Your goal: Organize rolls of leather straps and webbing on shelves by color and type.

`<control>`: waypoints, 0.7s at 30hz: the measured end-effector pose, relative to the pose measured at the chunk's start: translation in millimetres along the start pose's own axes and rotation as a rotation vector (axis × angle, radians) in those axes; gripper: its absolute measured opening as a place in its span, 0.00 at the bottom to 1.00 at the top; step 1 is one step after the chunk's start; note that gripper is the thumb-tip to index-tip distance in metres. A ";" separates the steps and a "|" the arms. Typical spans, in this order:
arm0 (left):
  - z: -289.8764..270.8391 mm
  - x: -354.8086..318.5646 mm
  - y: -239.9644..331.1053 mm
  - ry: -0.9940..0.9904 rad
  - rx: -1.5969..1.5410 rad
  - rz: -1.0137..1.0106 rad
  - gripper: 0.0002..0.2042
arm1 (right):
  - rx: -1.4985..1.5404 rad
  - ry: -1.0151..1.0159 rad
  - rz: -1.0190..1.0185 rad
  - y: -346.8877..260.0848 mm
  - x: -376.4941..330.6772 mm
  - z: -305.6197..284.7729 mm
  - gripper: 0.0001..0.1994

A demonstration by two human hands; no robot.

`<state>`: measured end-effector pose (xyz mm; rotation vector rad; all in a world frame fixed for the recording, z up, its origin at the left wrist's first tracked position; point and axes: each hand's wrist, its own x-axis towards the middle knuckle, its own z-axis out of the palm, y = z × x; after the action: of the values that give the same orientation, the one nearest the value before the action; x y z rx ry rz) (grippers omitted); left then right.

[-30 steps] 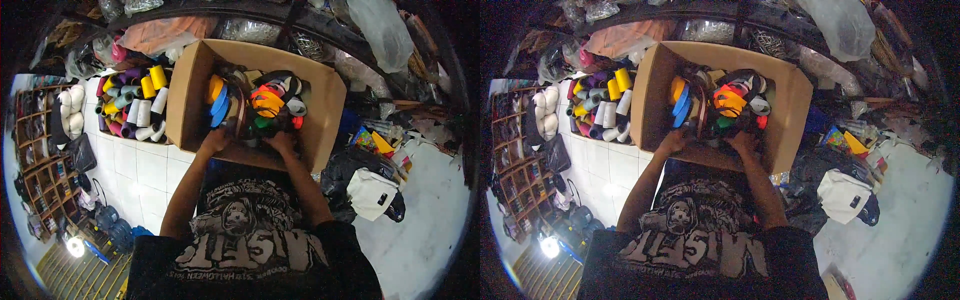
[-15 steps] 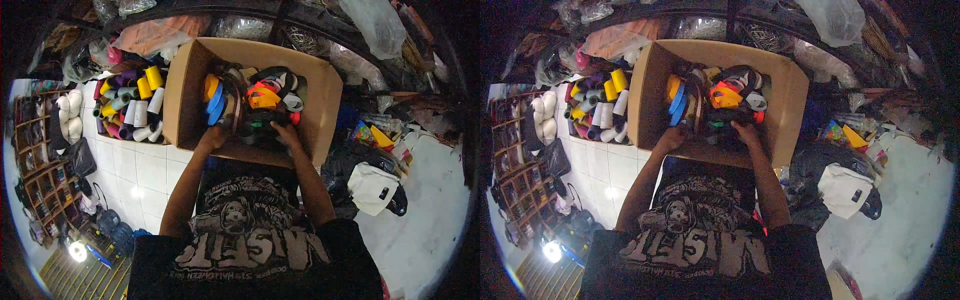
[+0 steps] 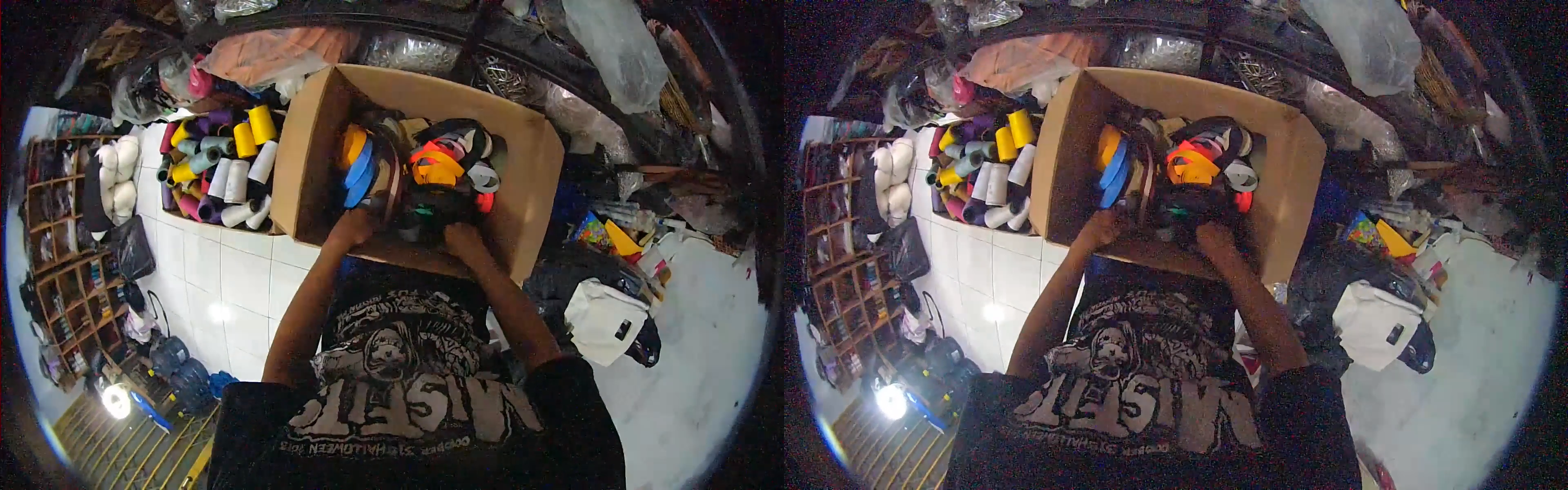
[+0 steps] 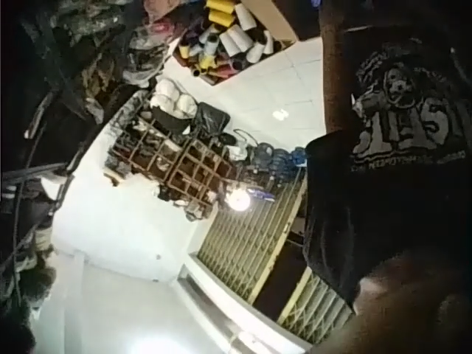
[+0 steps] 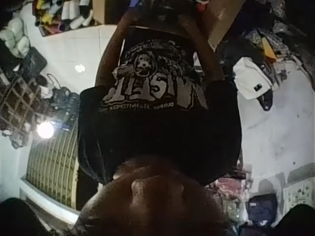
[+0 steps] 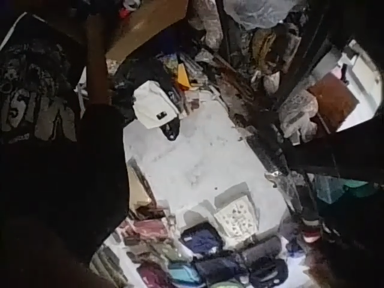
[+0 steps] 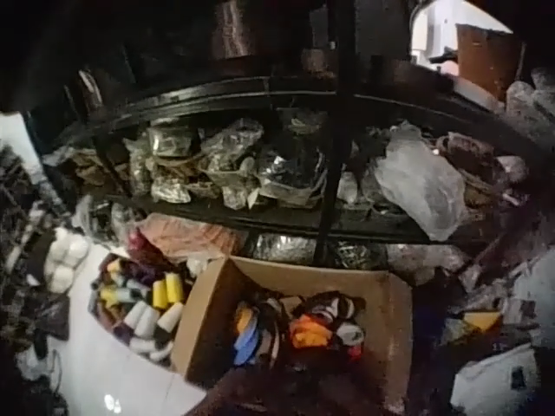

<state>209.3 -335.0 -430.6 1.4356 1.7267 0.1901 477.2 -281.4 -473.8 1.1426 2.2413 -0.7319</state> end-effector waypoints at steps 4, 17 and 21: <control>4.4 4.4 -8.0 -0.066 -0.027 -0.125 0.17 | -0.082 0.092 -0.220 -10.2 2.6 -5.2 0.10; -16.6 2.7 21.2 0.012 -0.500 -0.011 0.22 | 0.069 0.263 -0.170 -5.4 -34.3 -78.3 0.15; -35.0 -4.7 63.4 0.015 -0.797 0.084 0.21 | 0.703 0.428 -0.150 -0.8 -61.5 -134.2 0.18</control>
<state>231.6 -304.7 -368.5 0.9019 1.3558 0.8317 481.4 -227.1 -336.6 1.5746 2.5093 -1.5453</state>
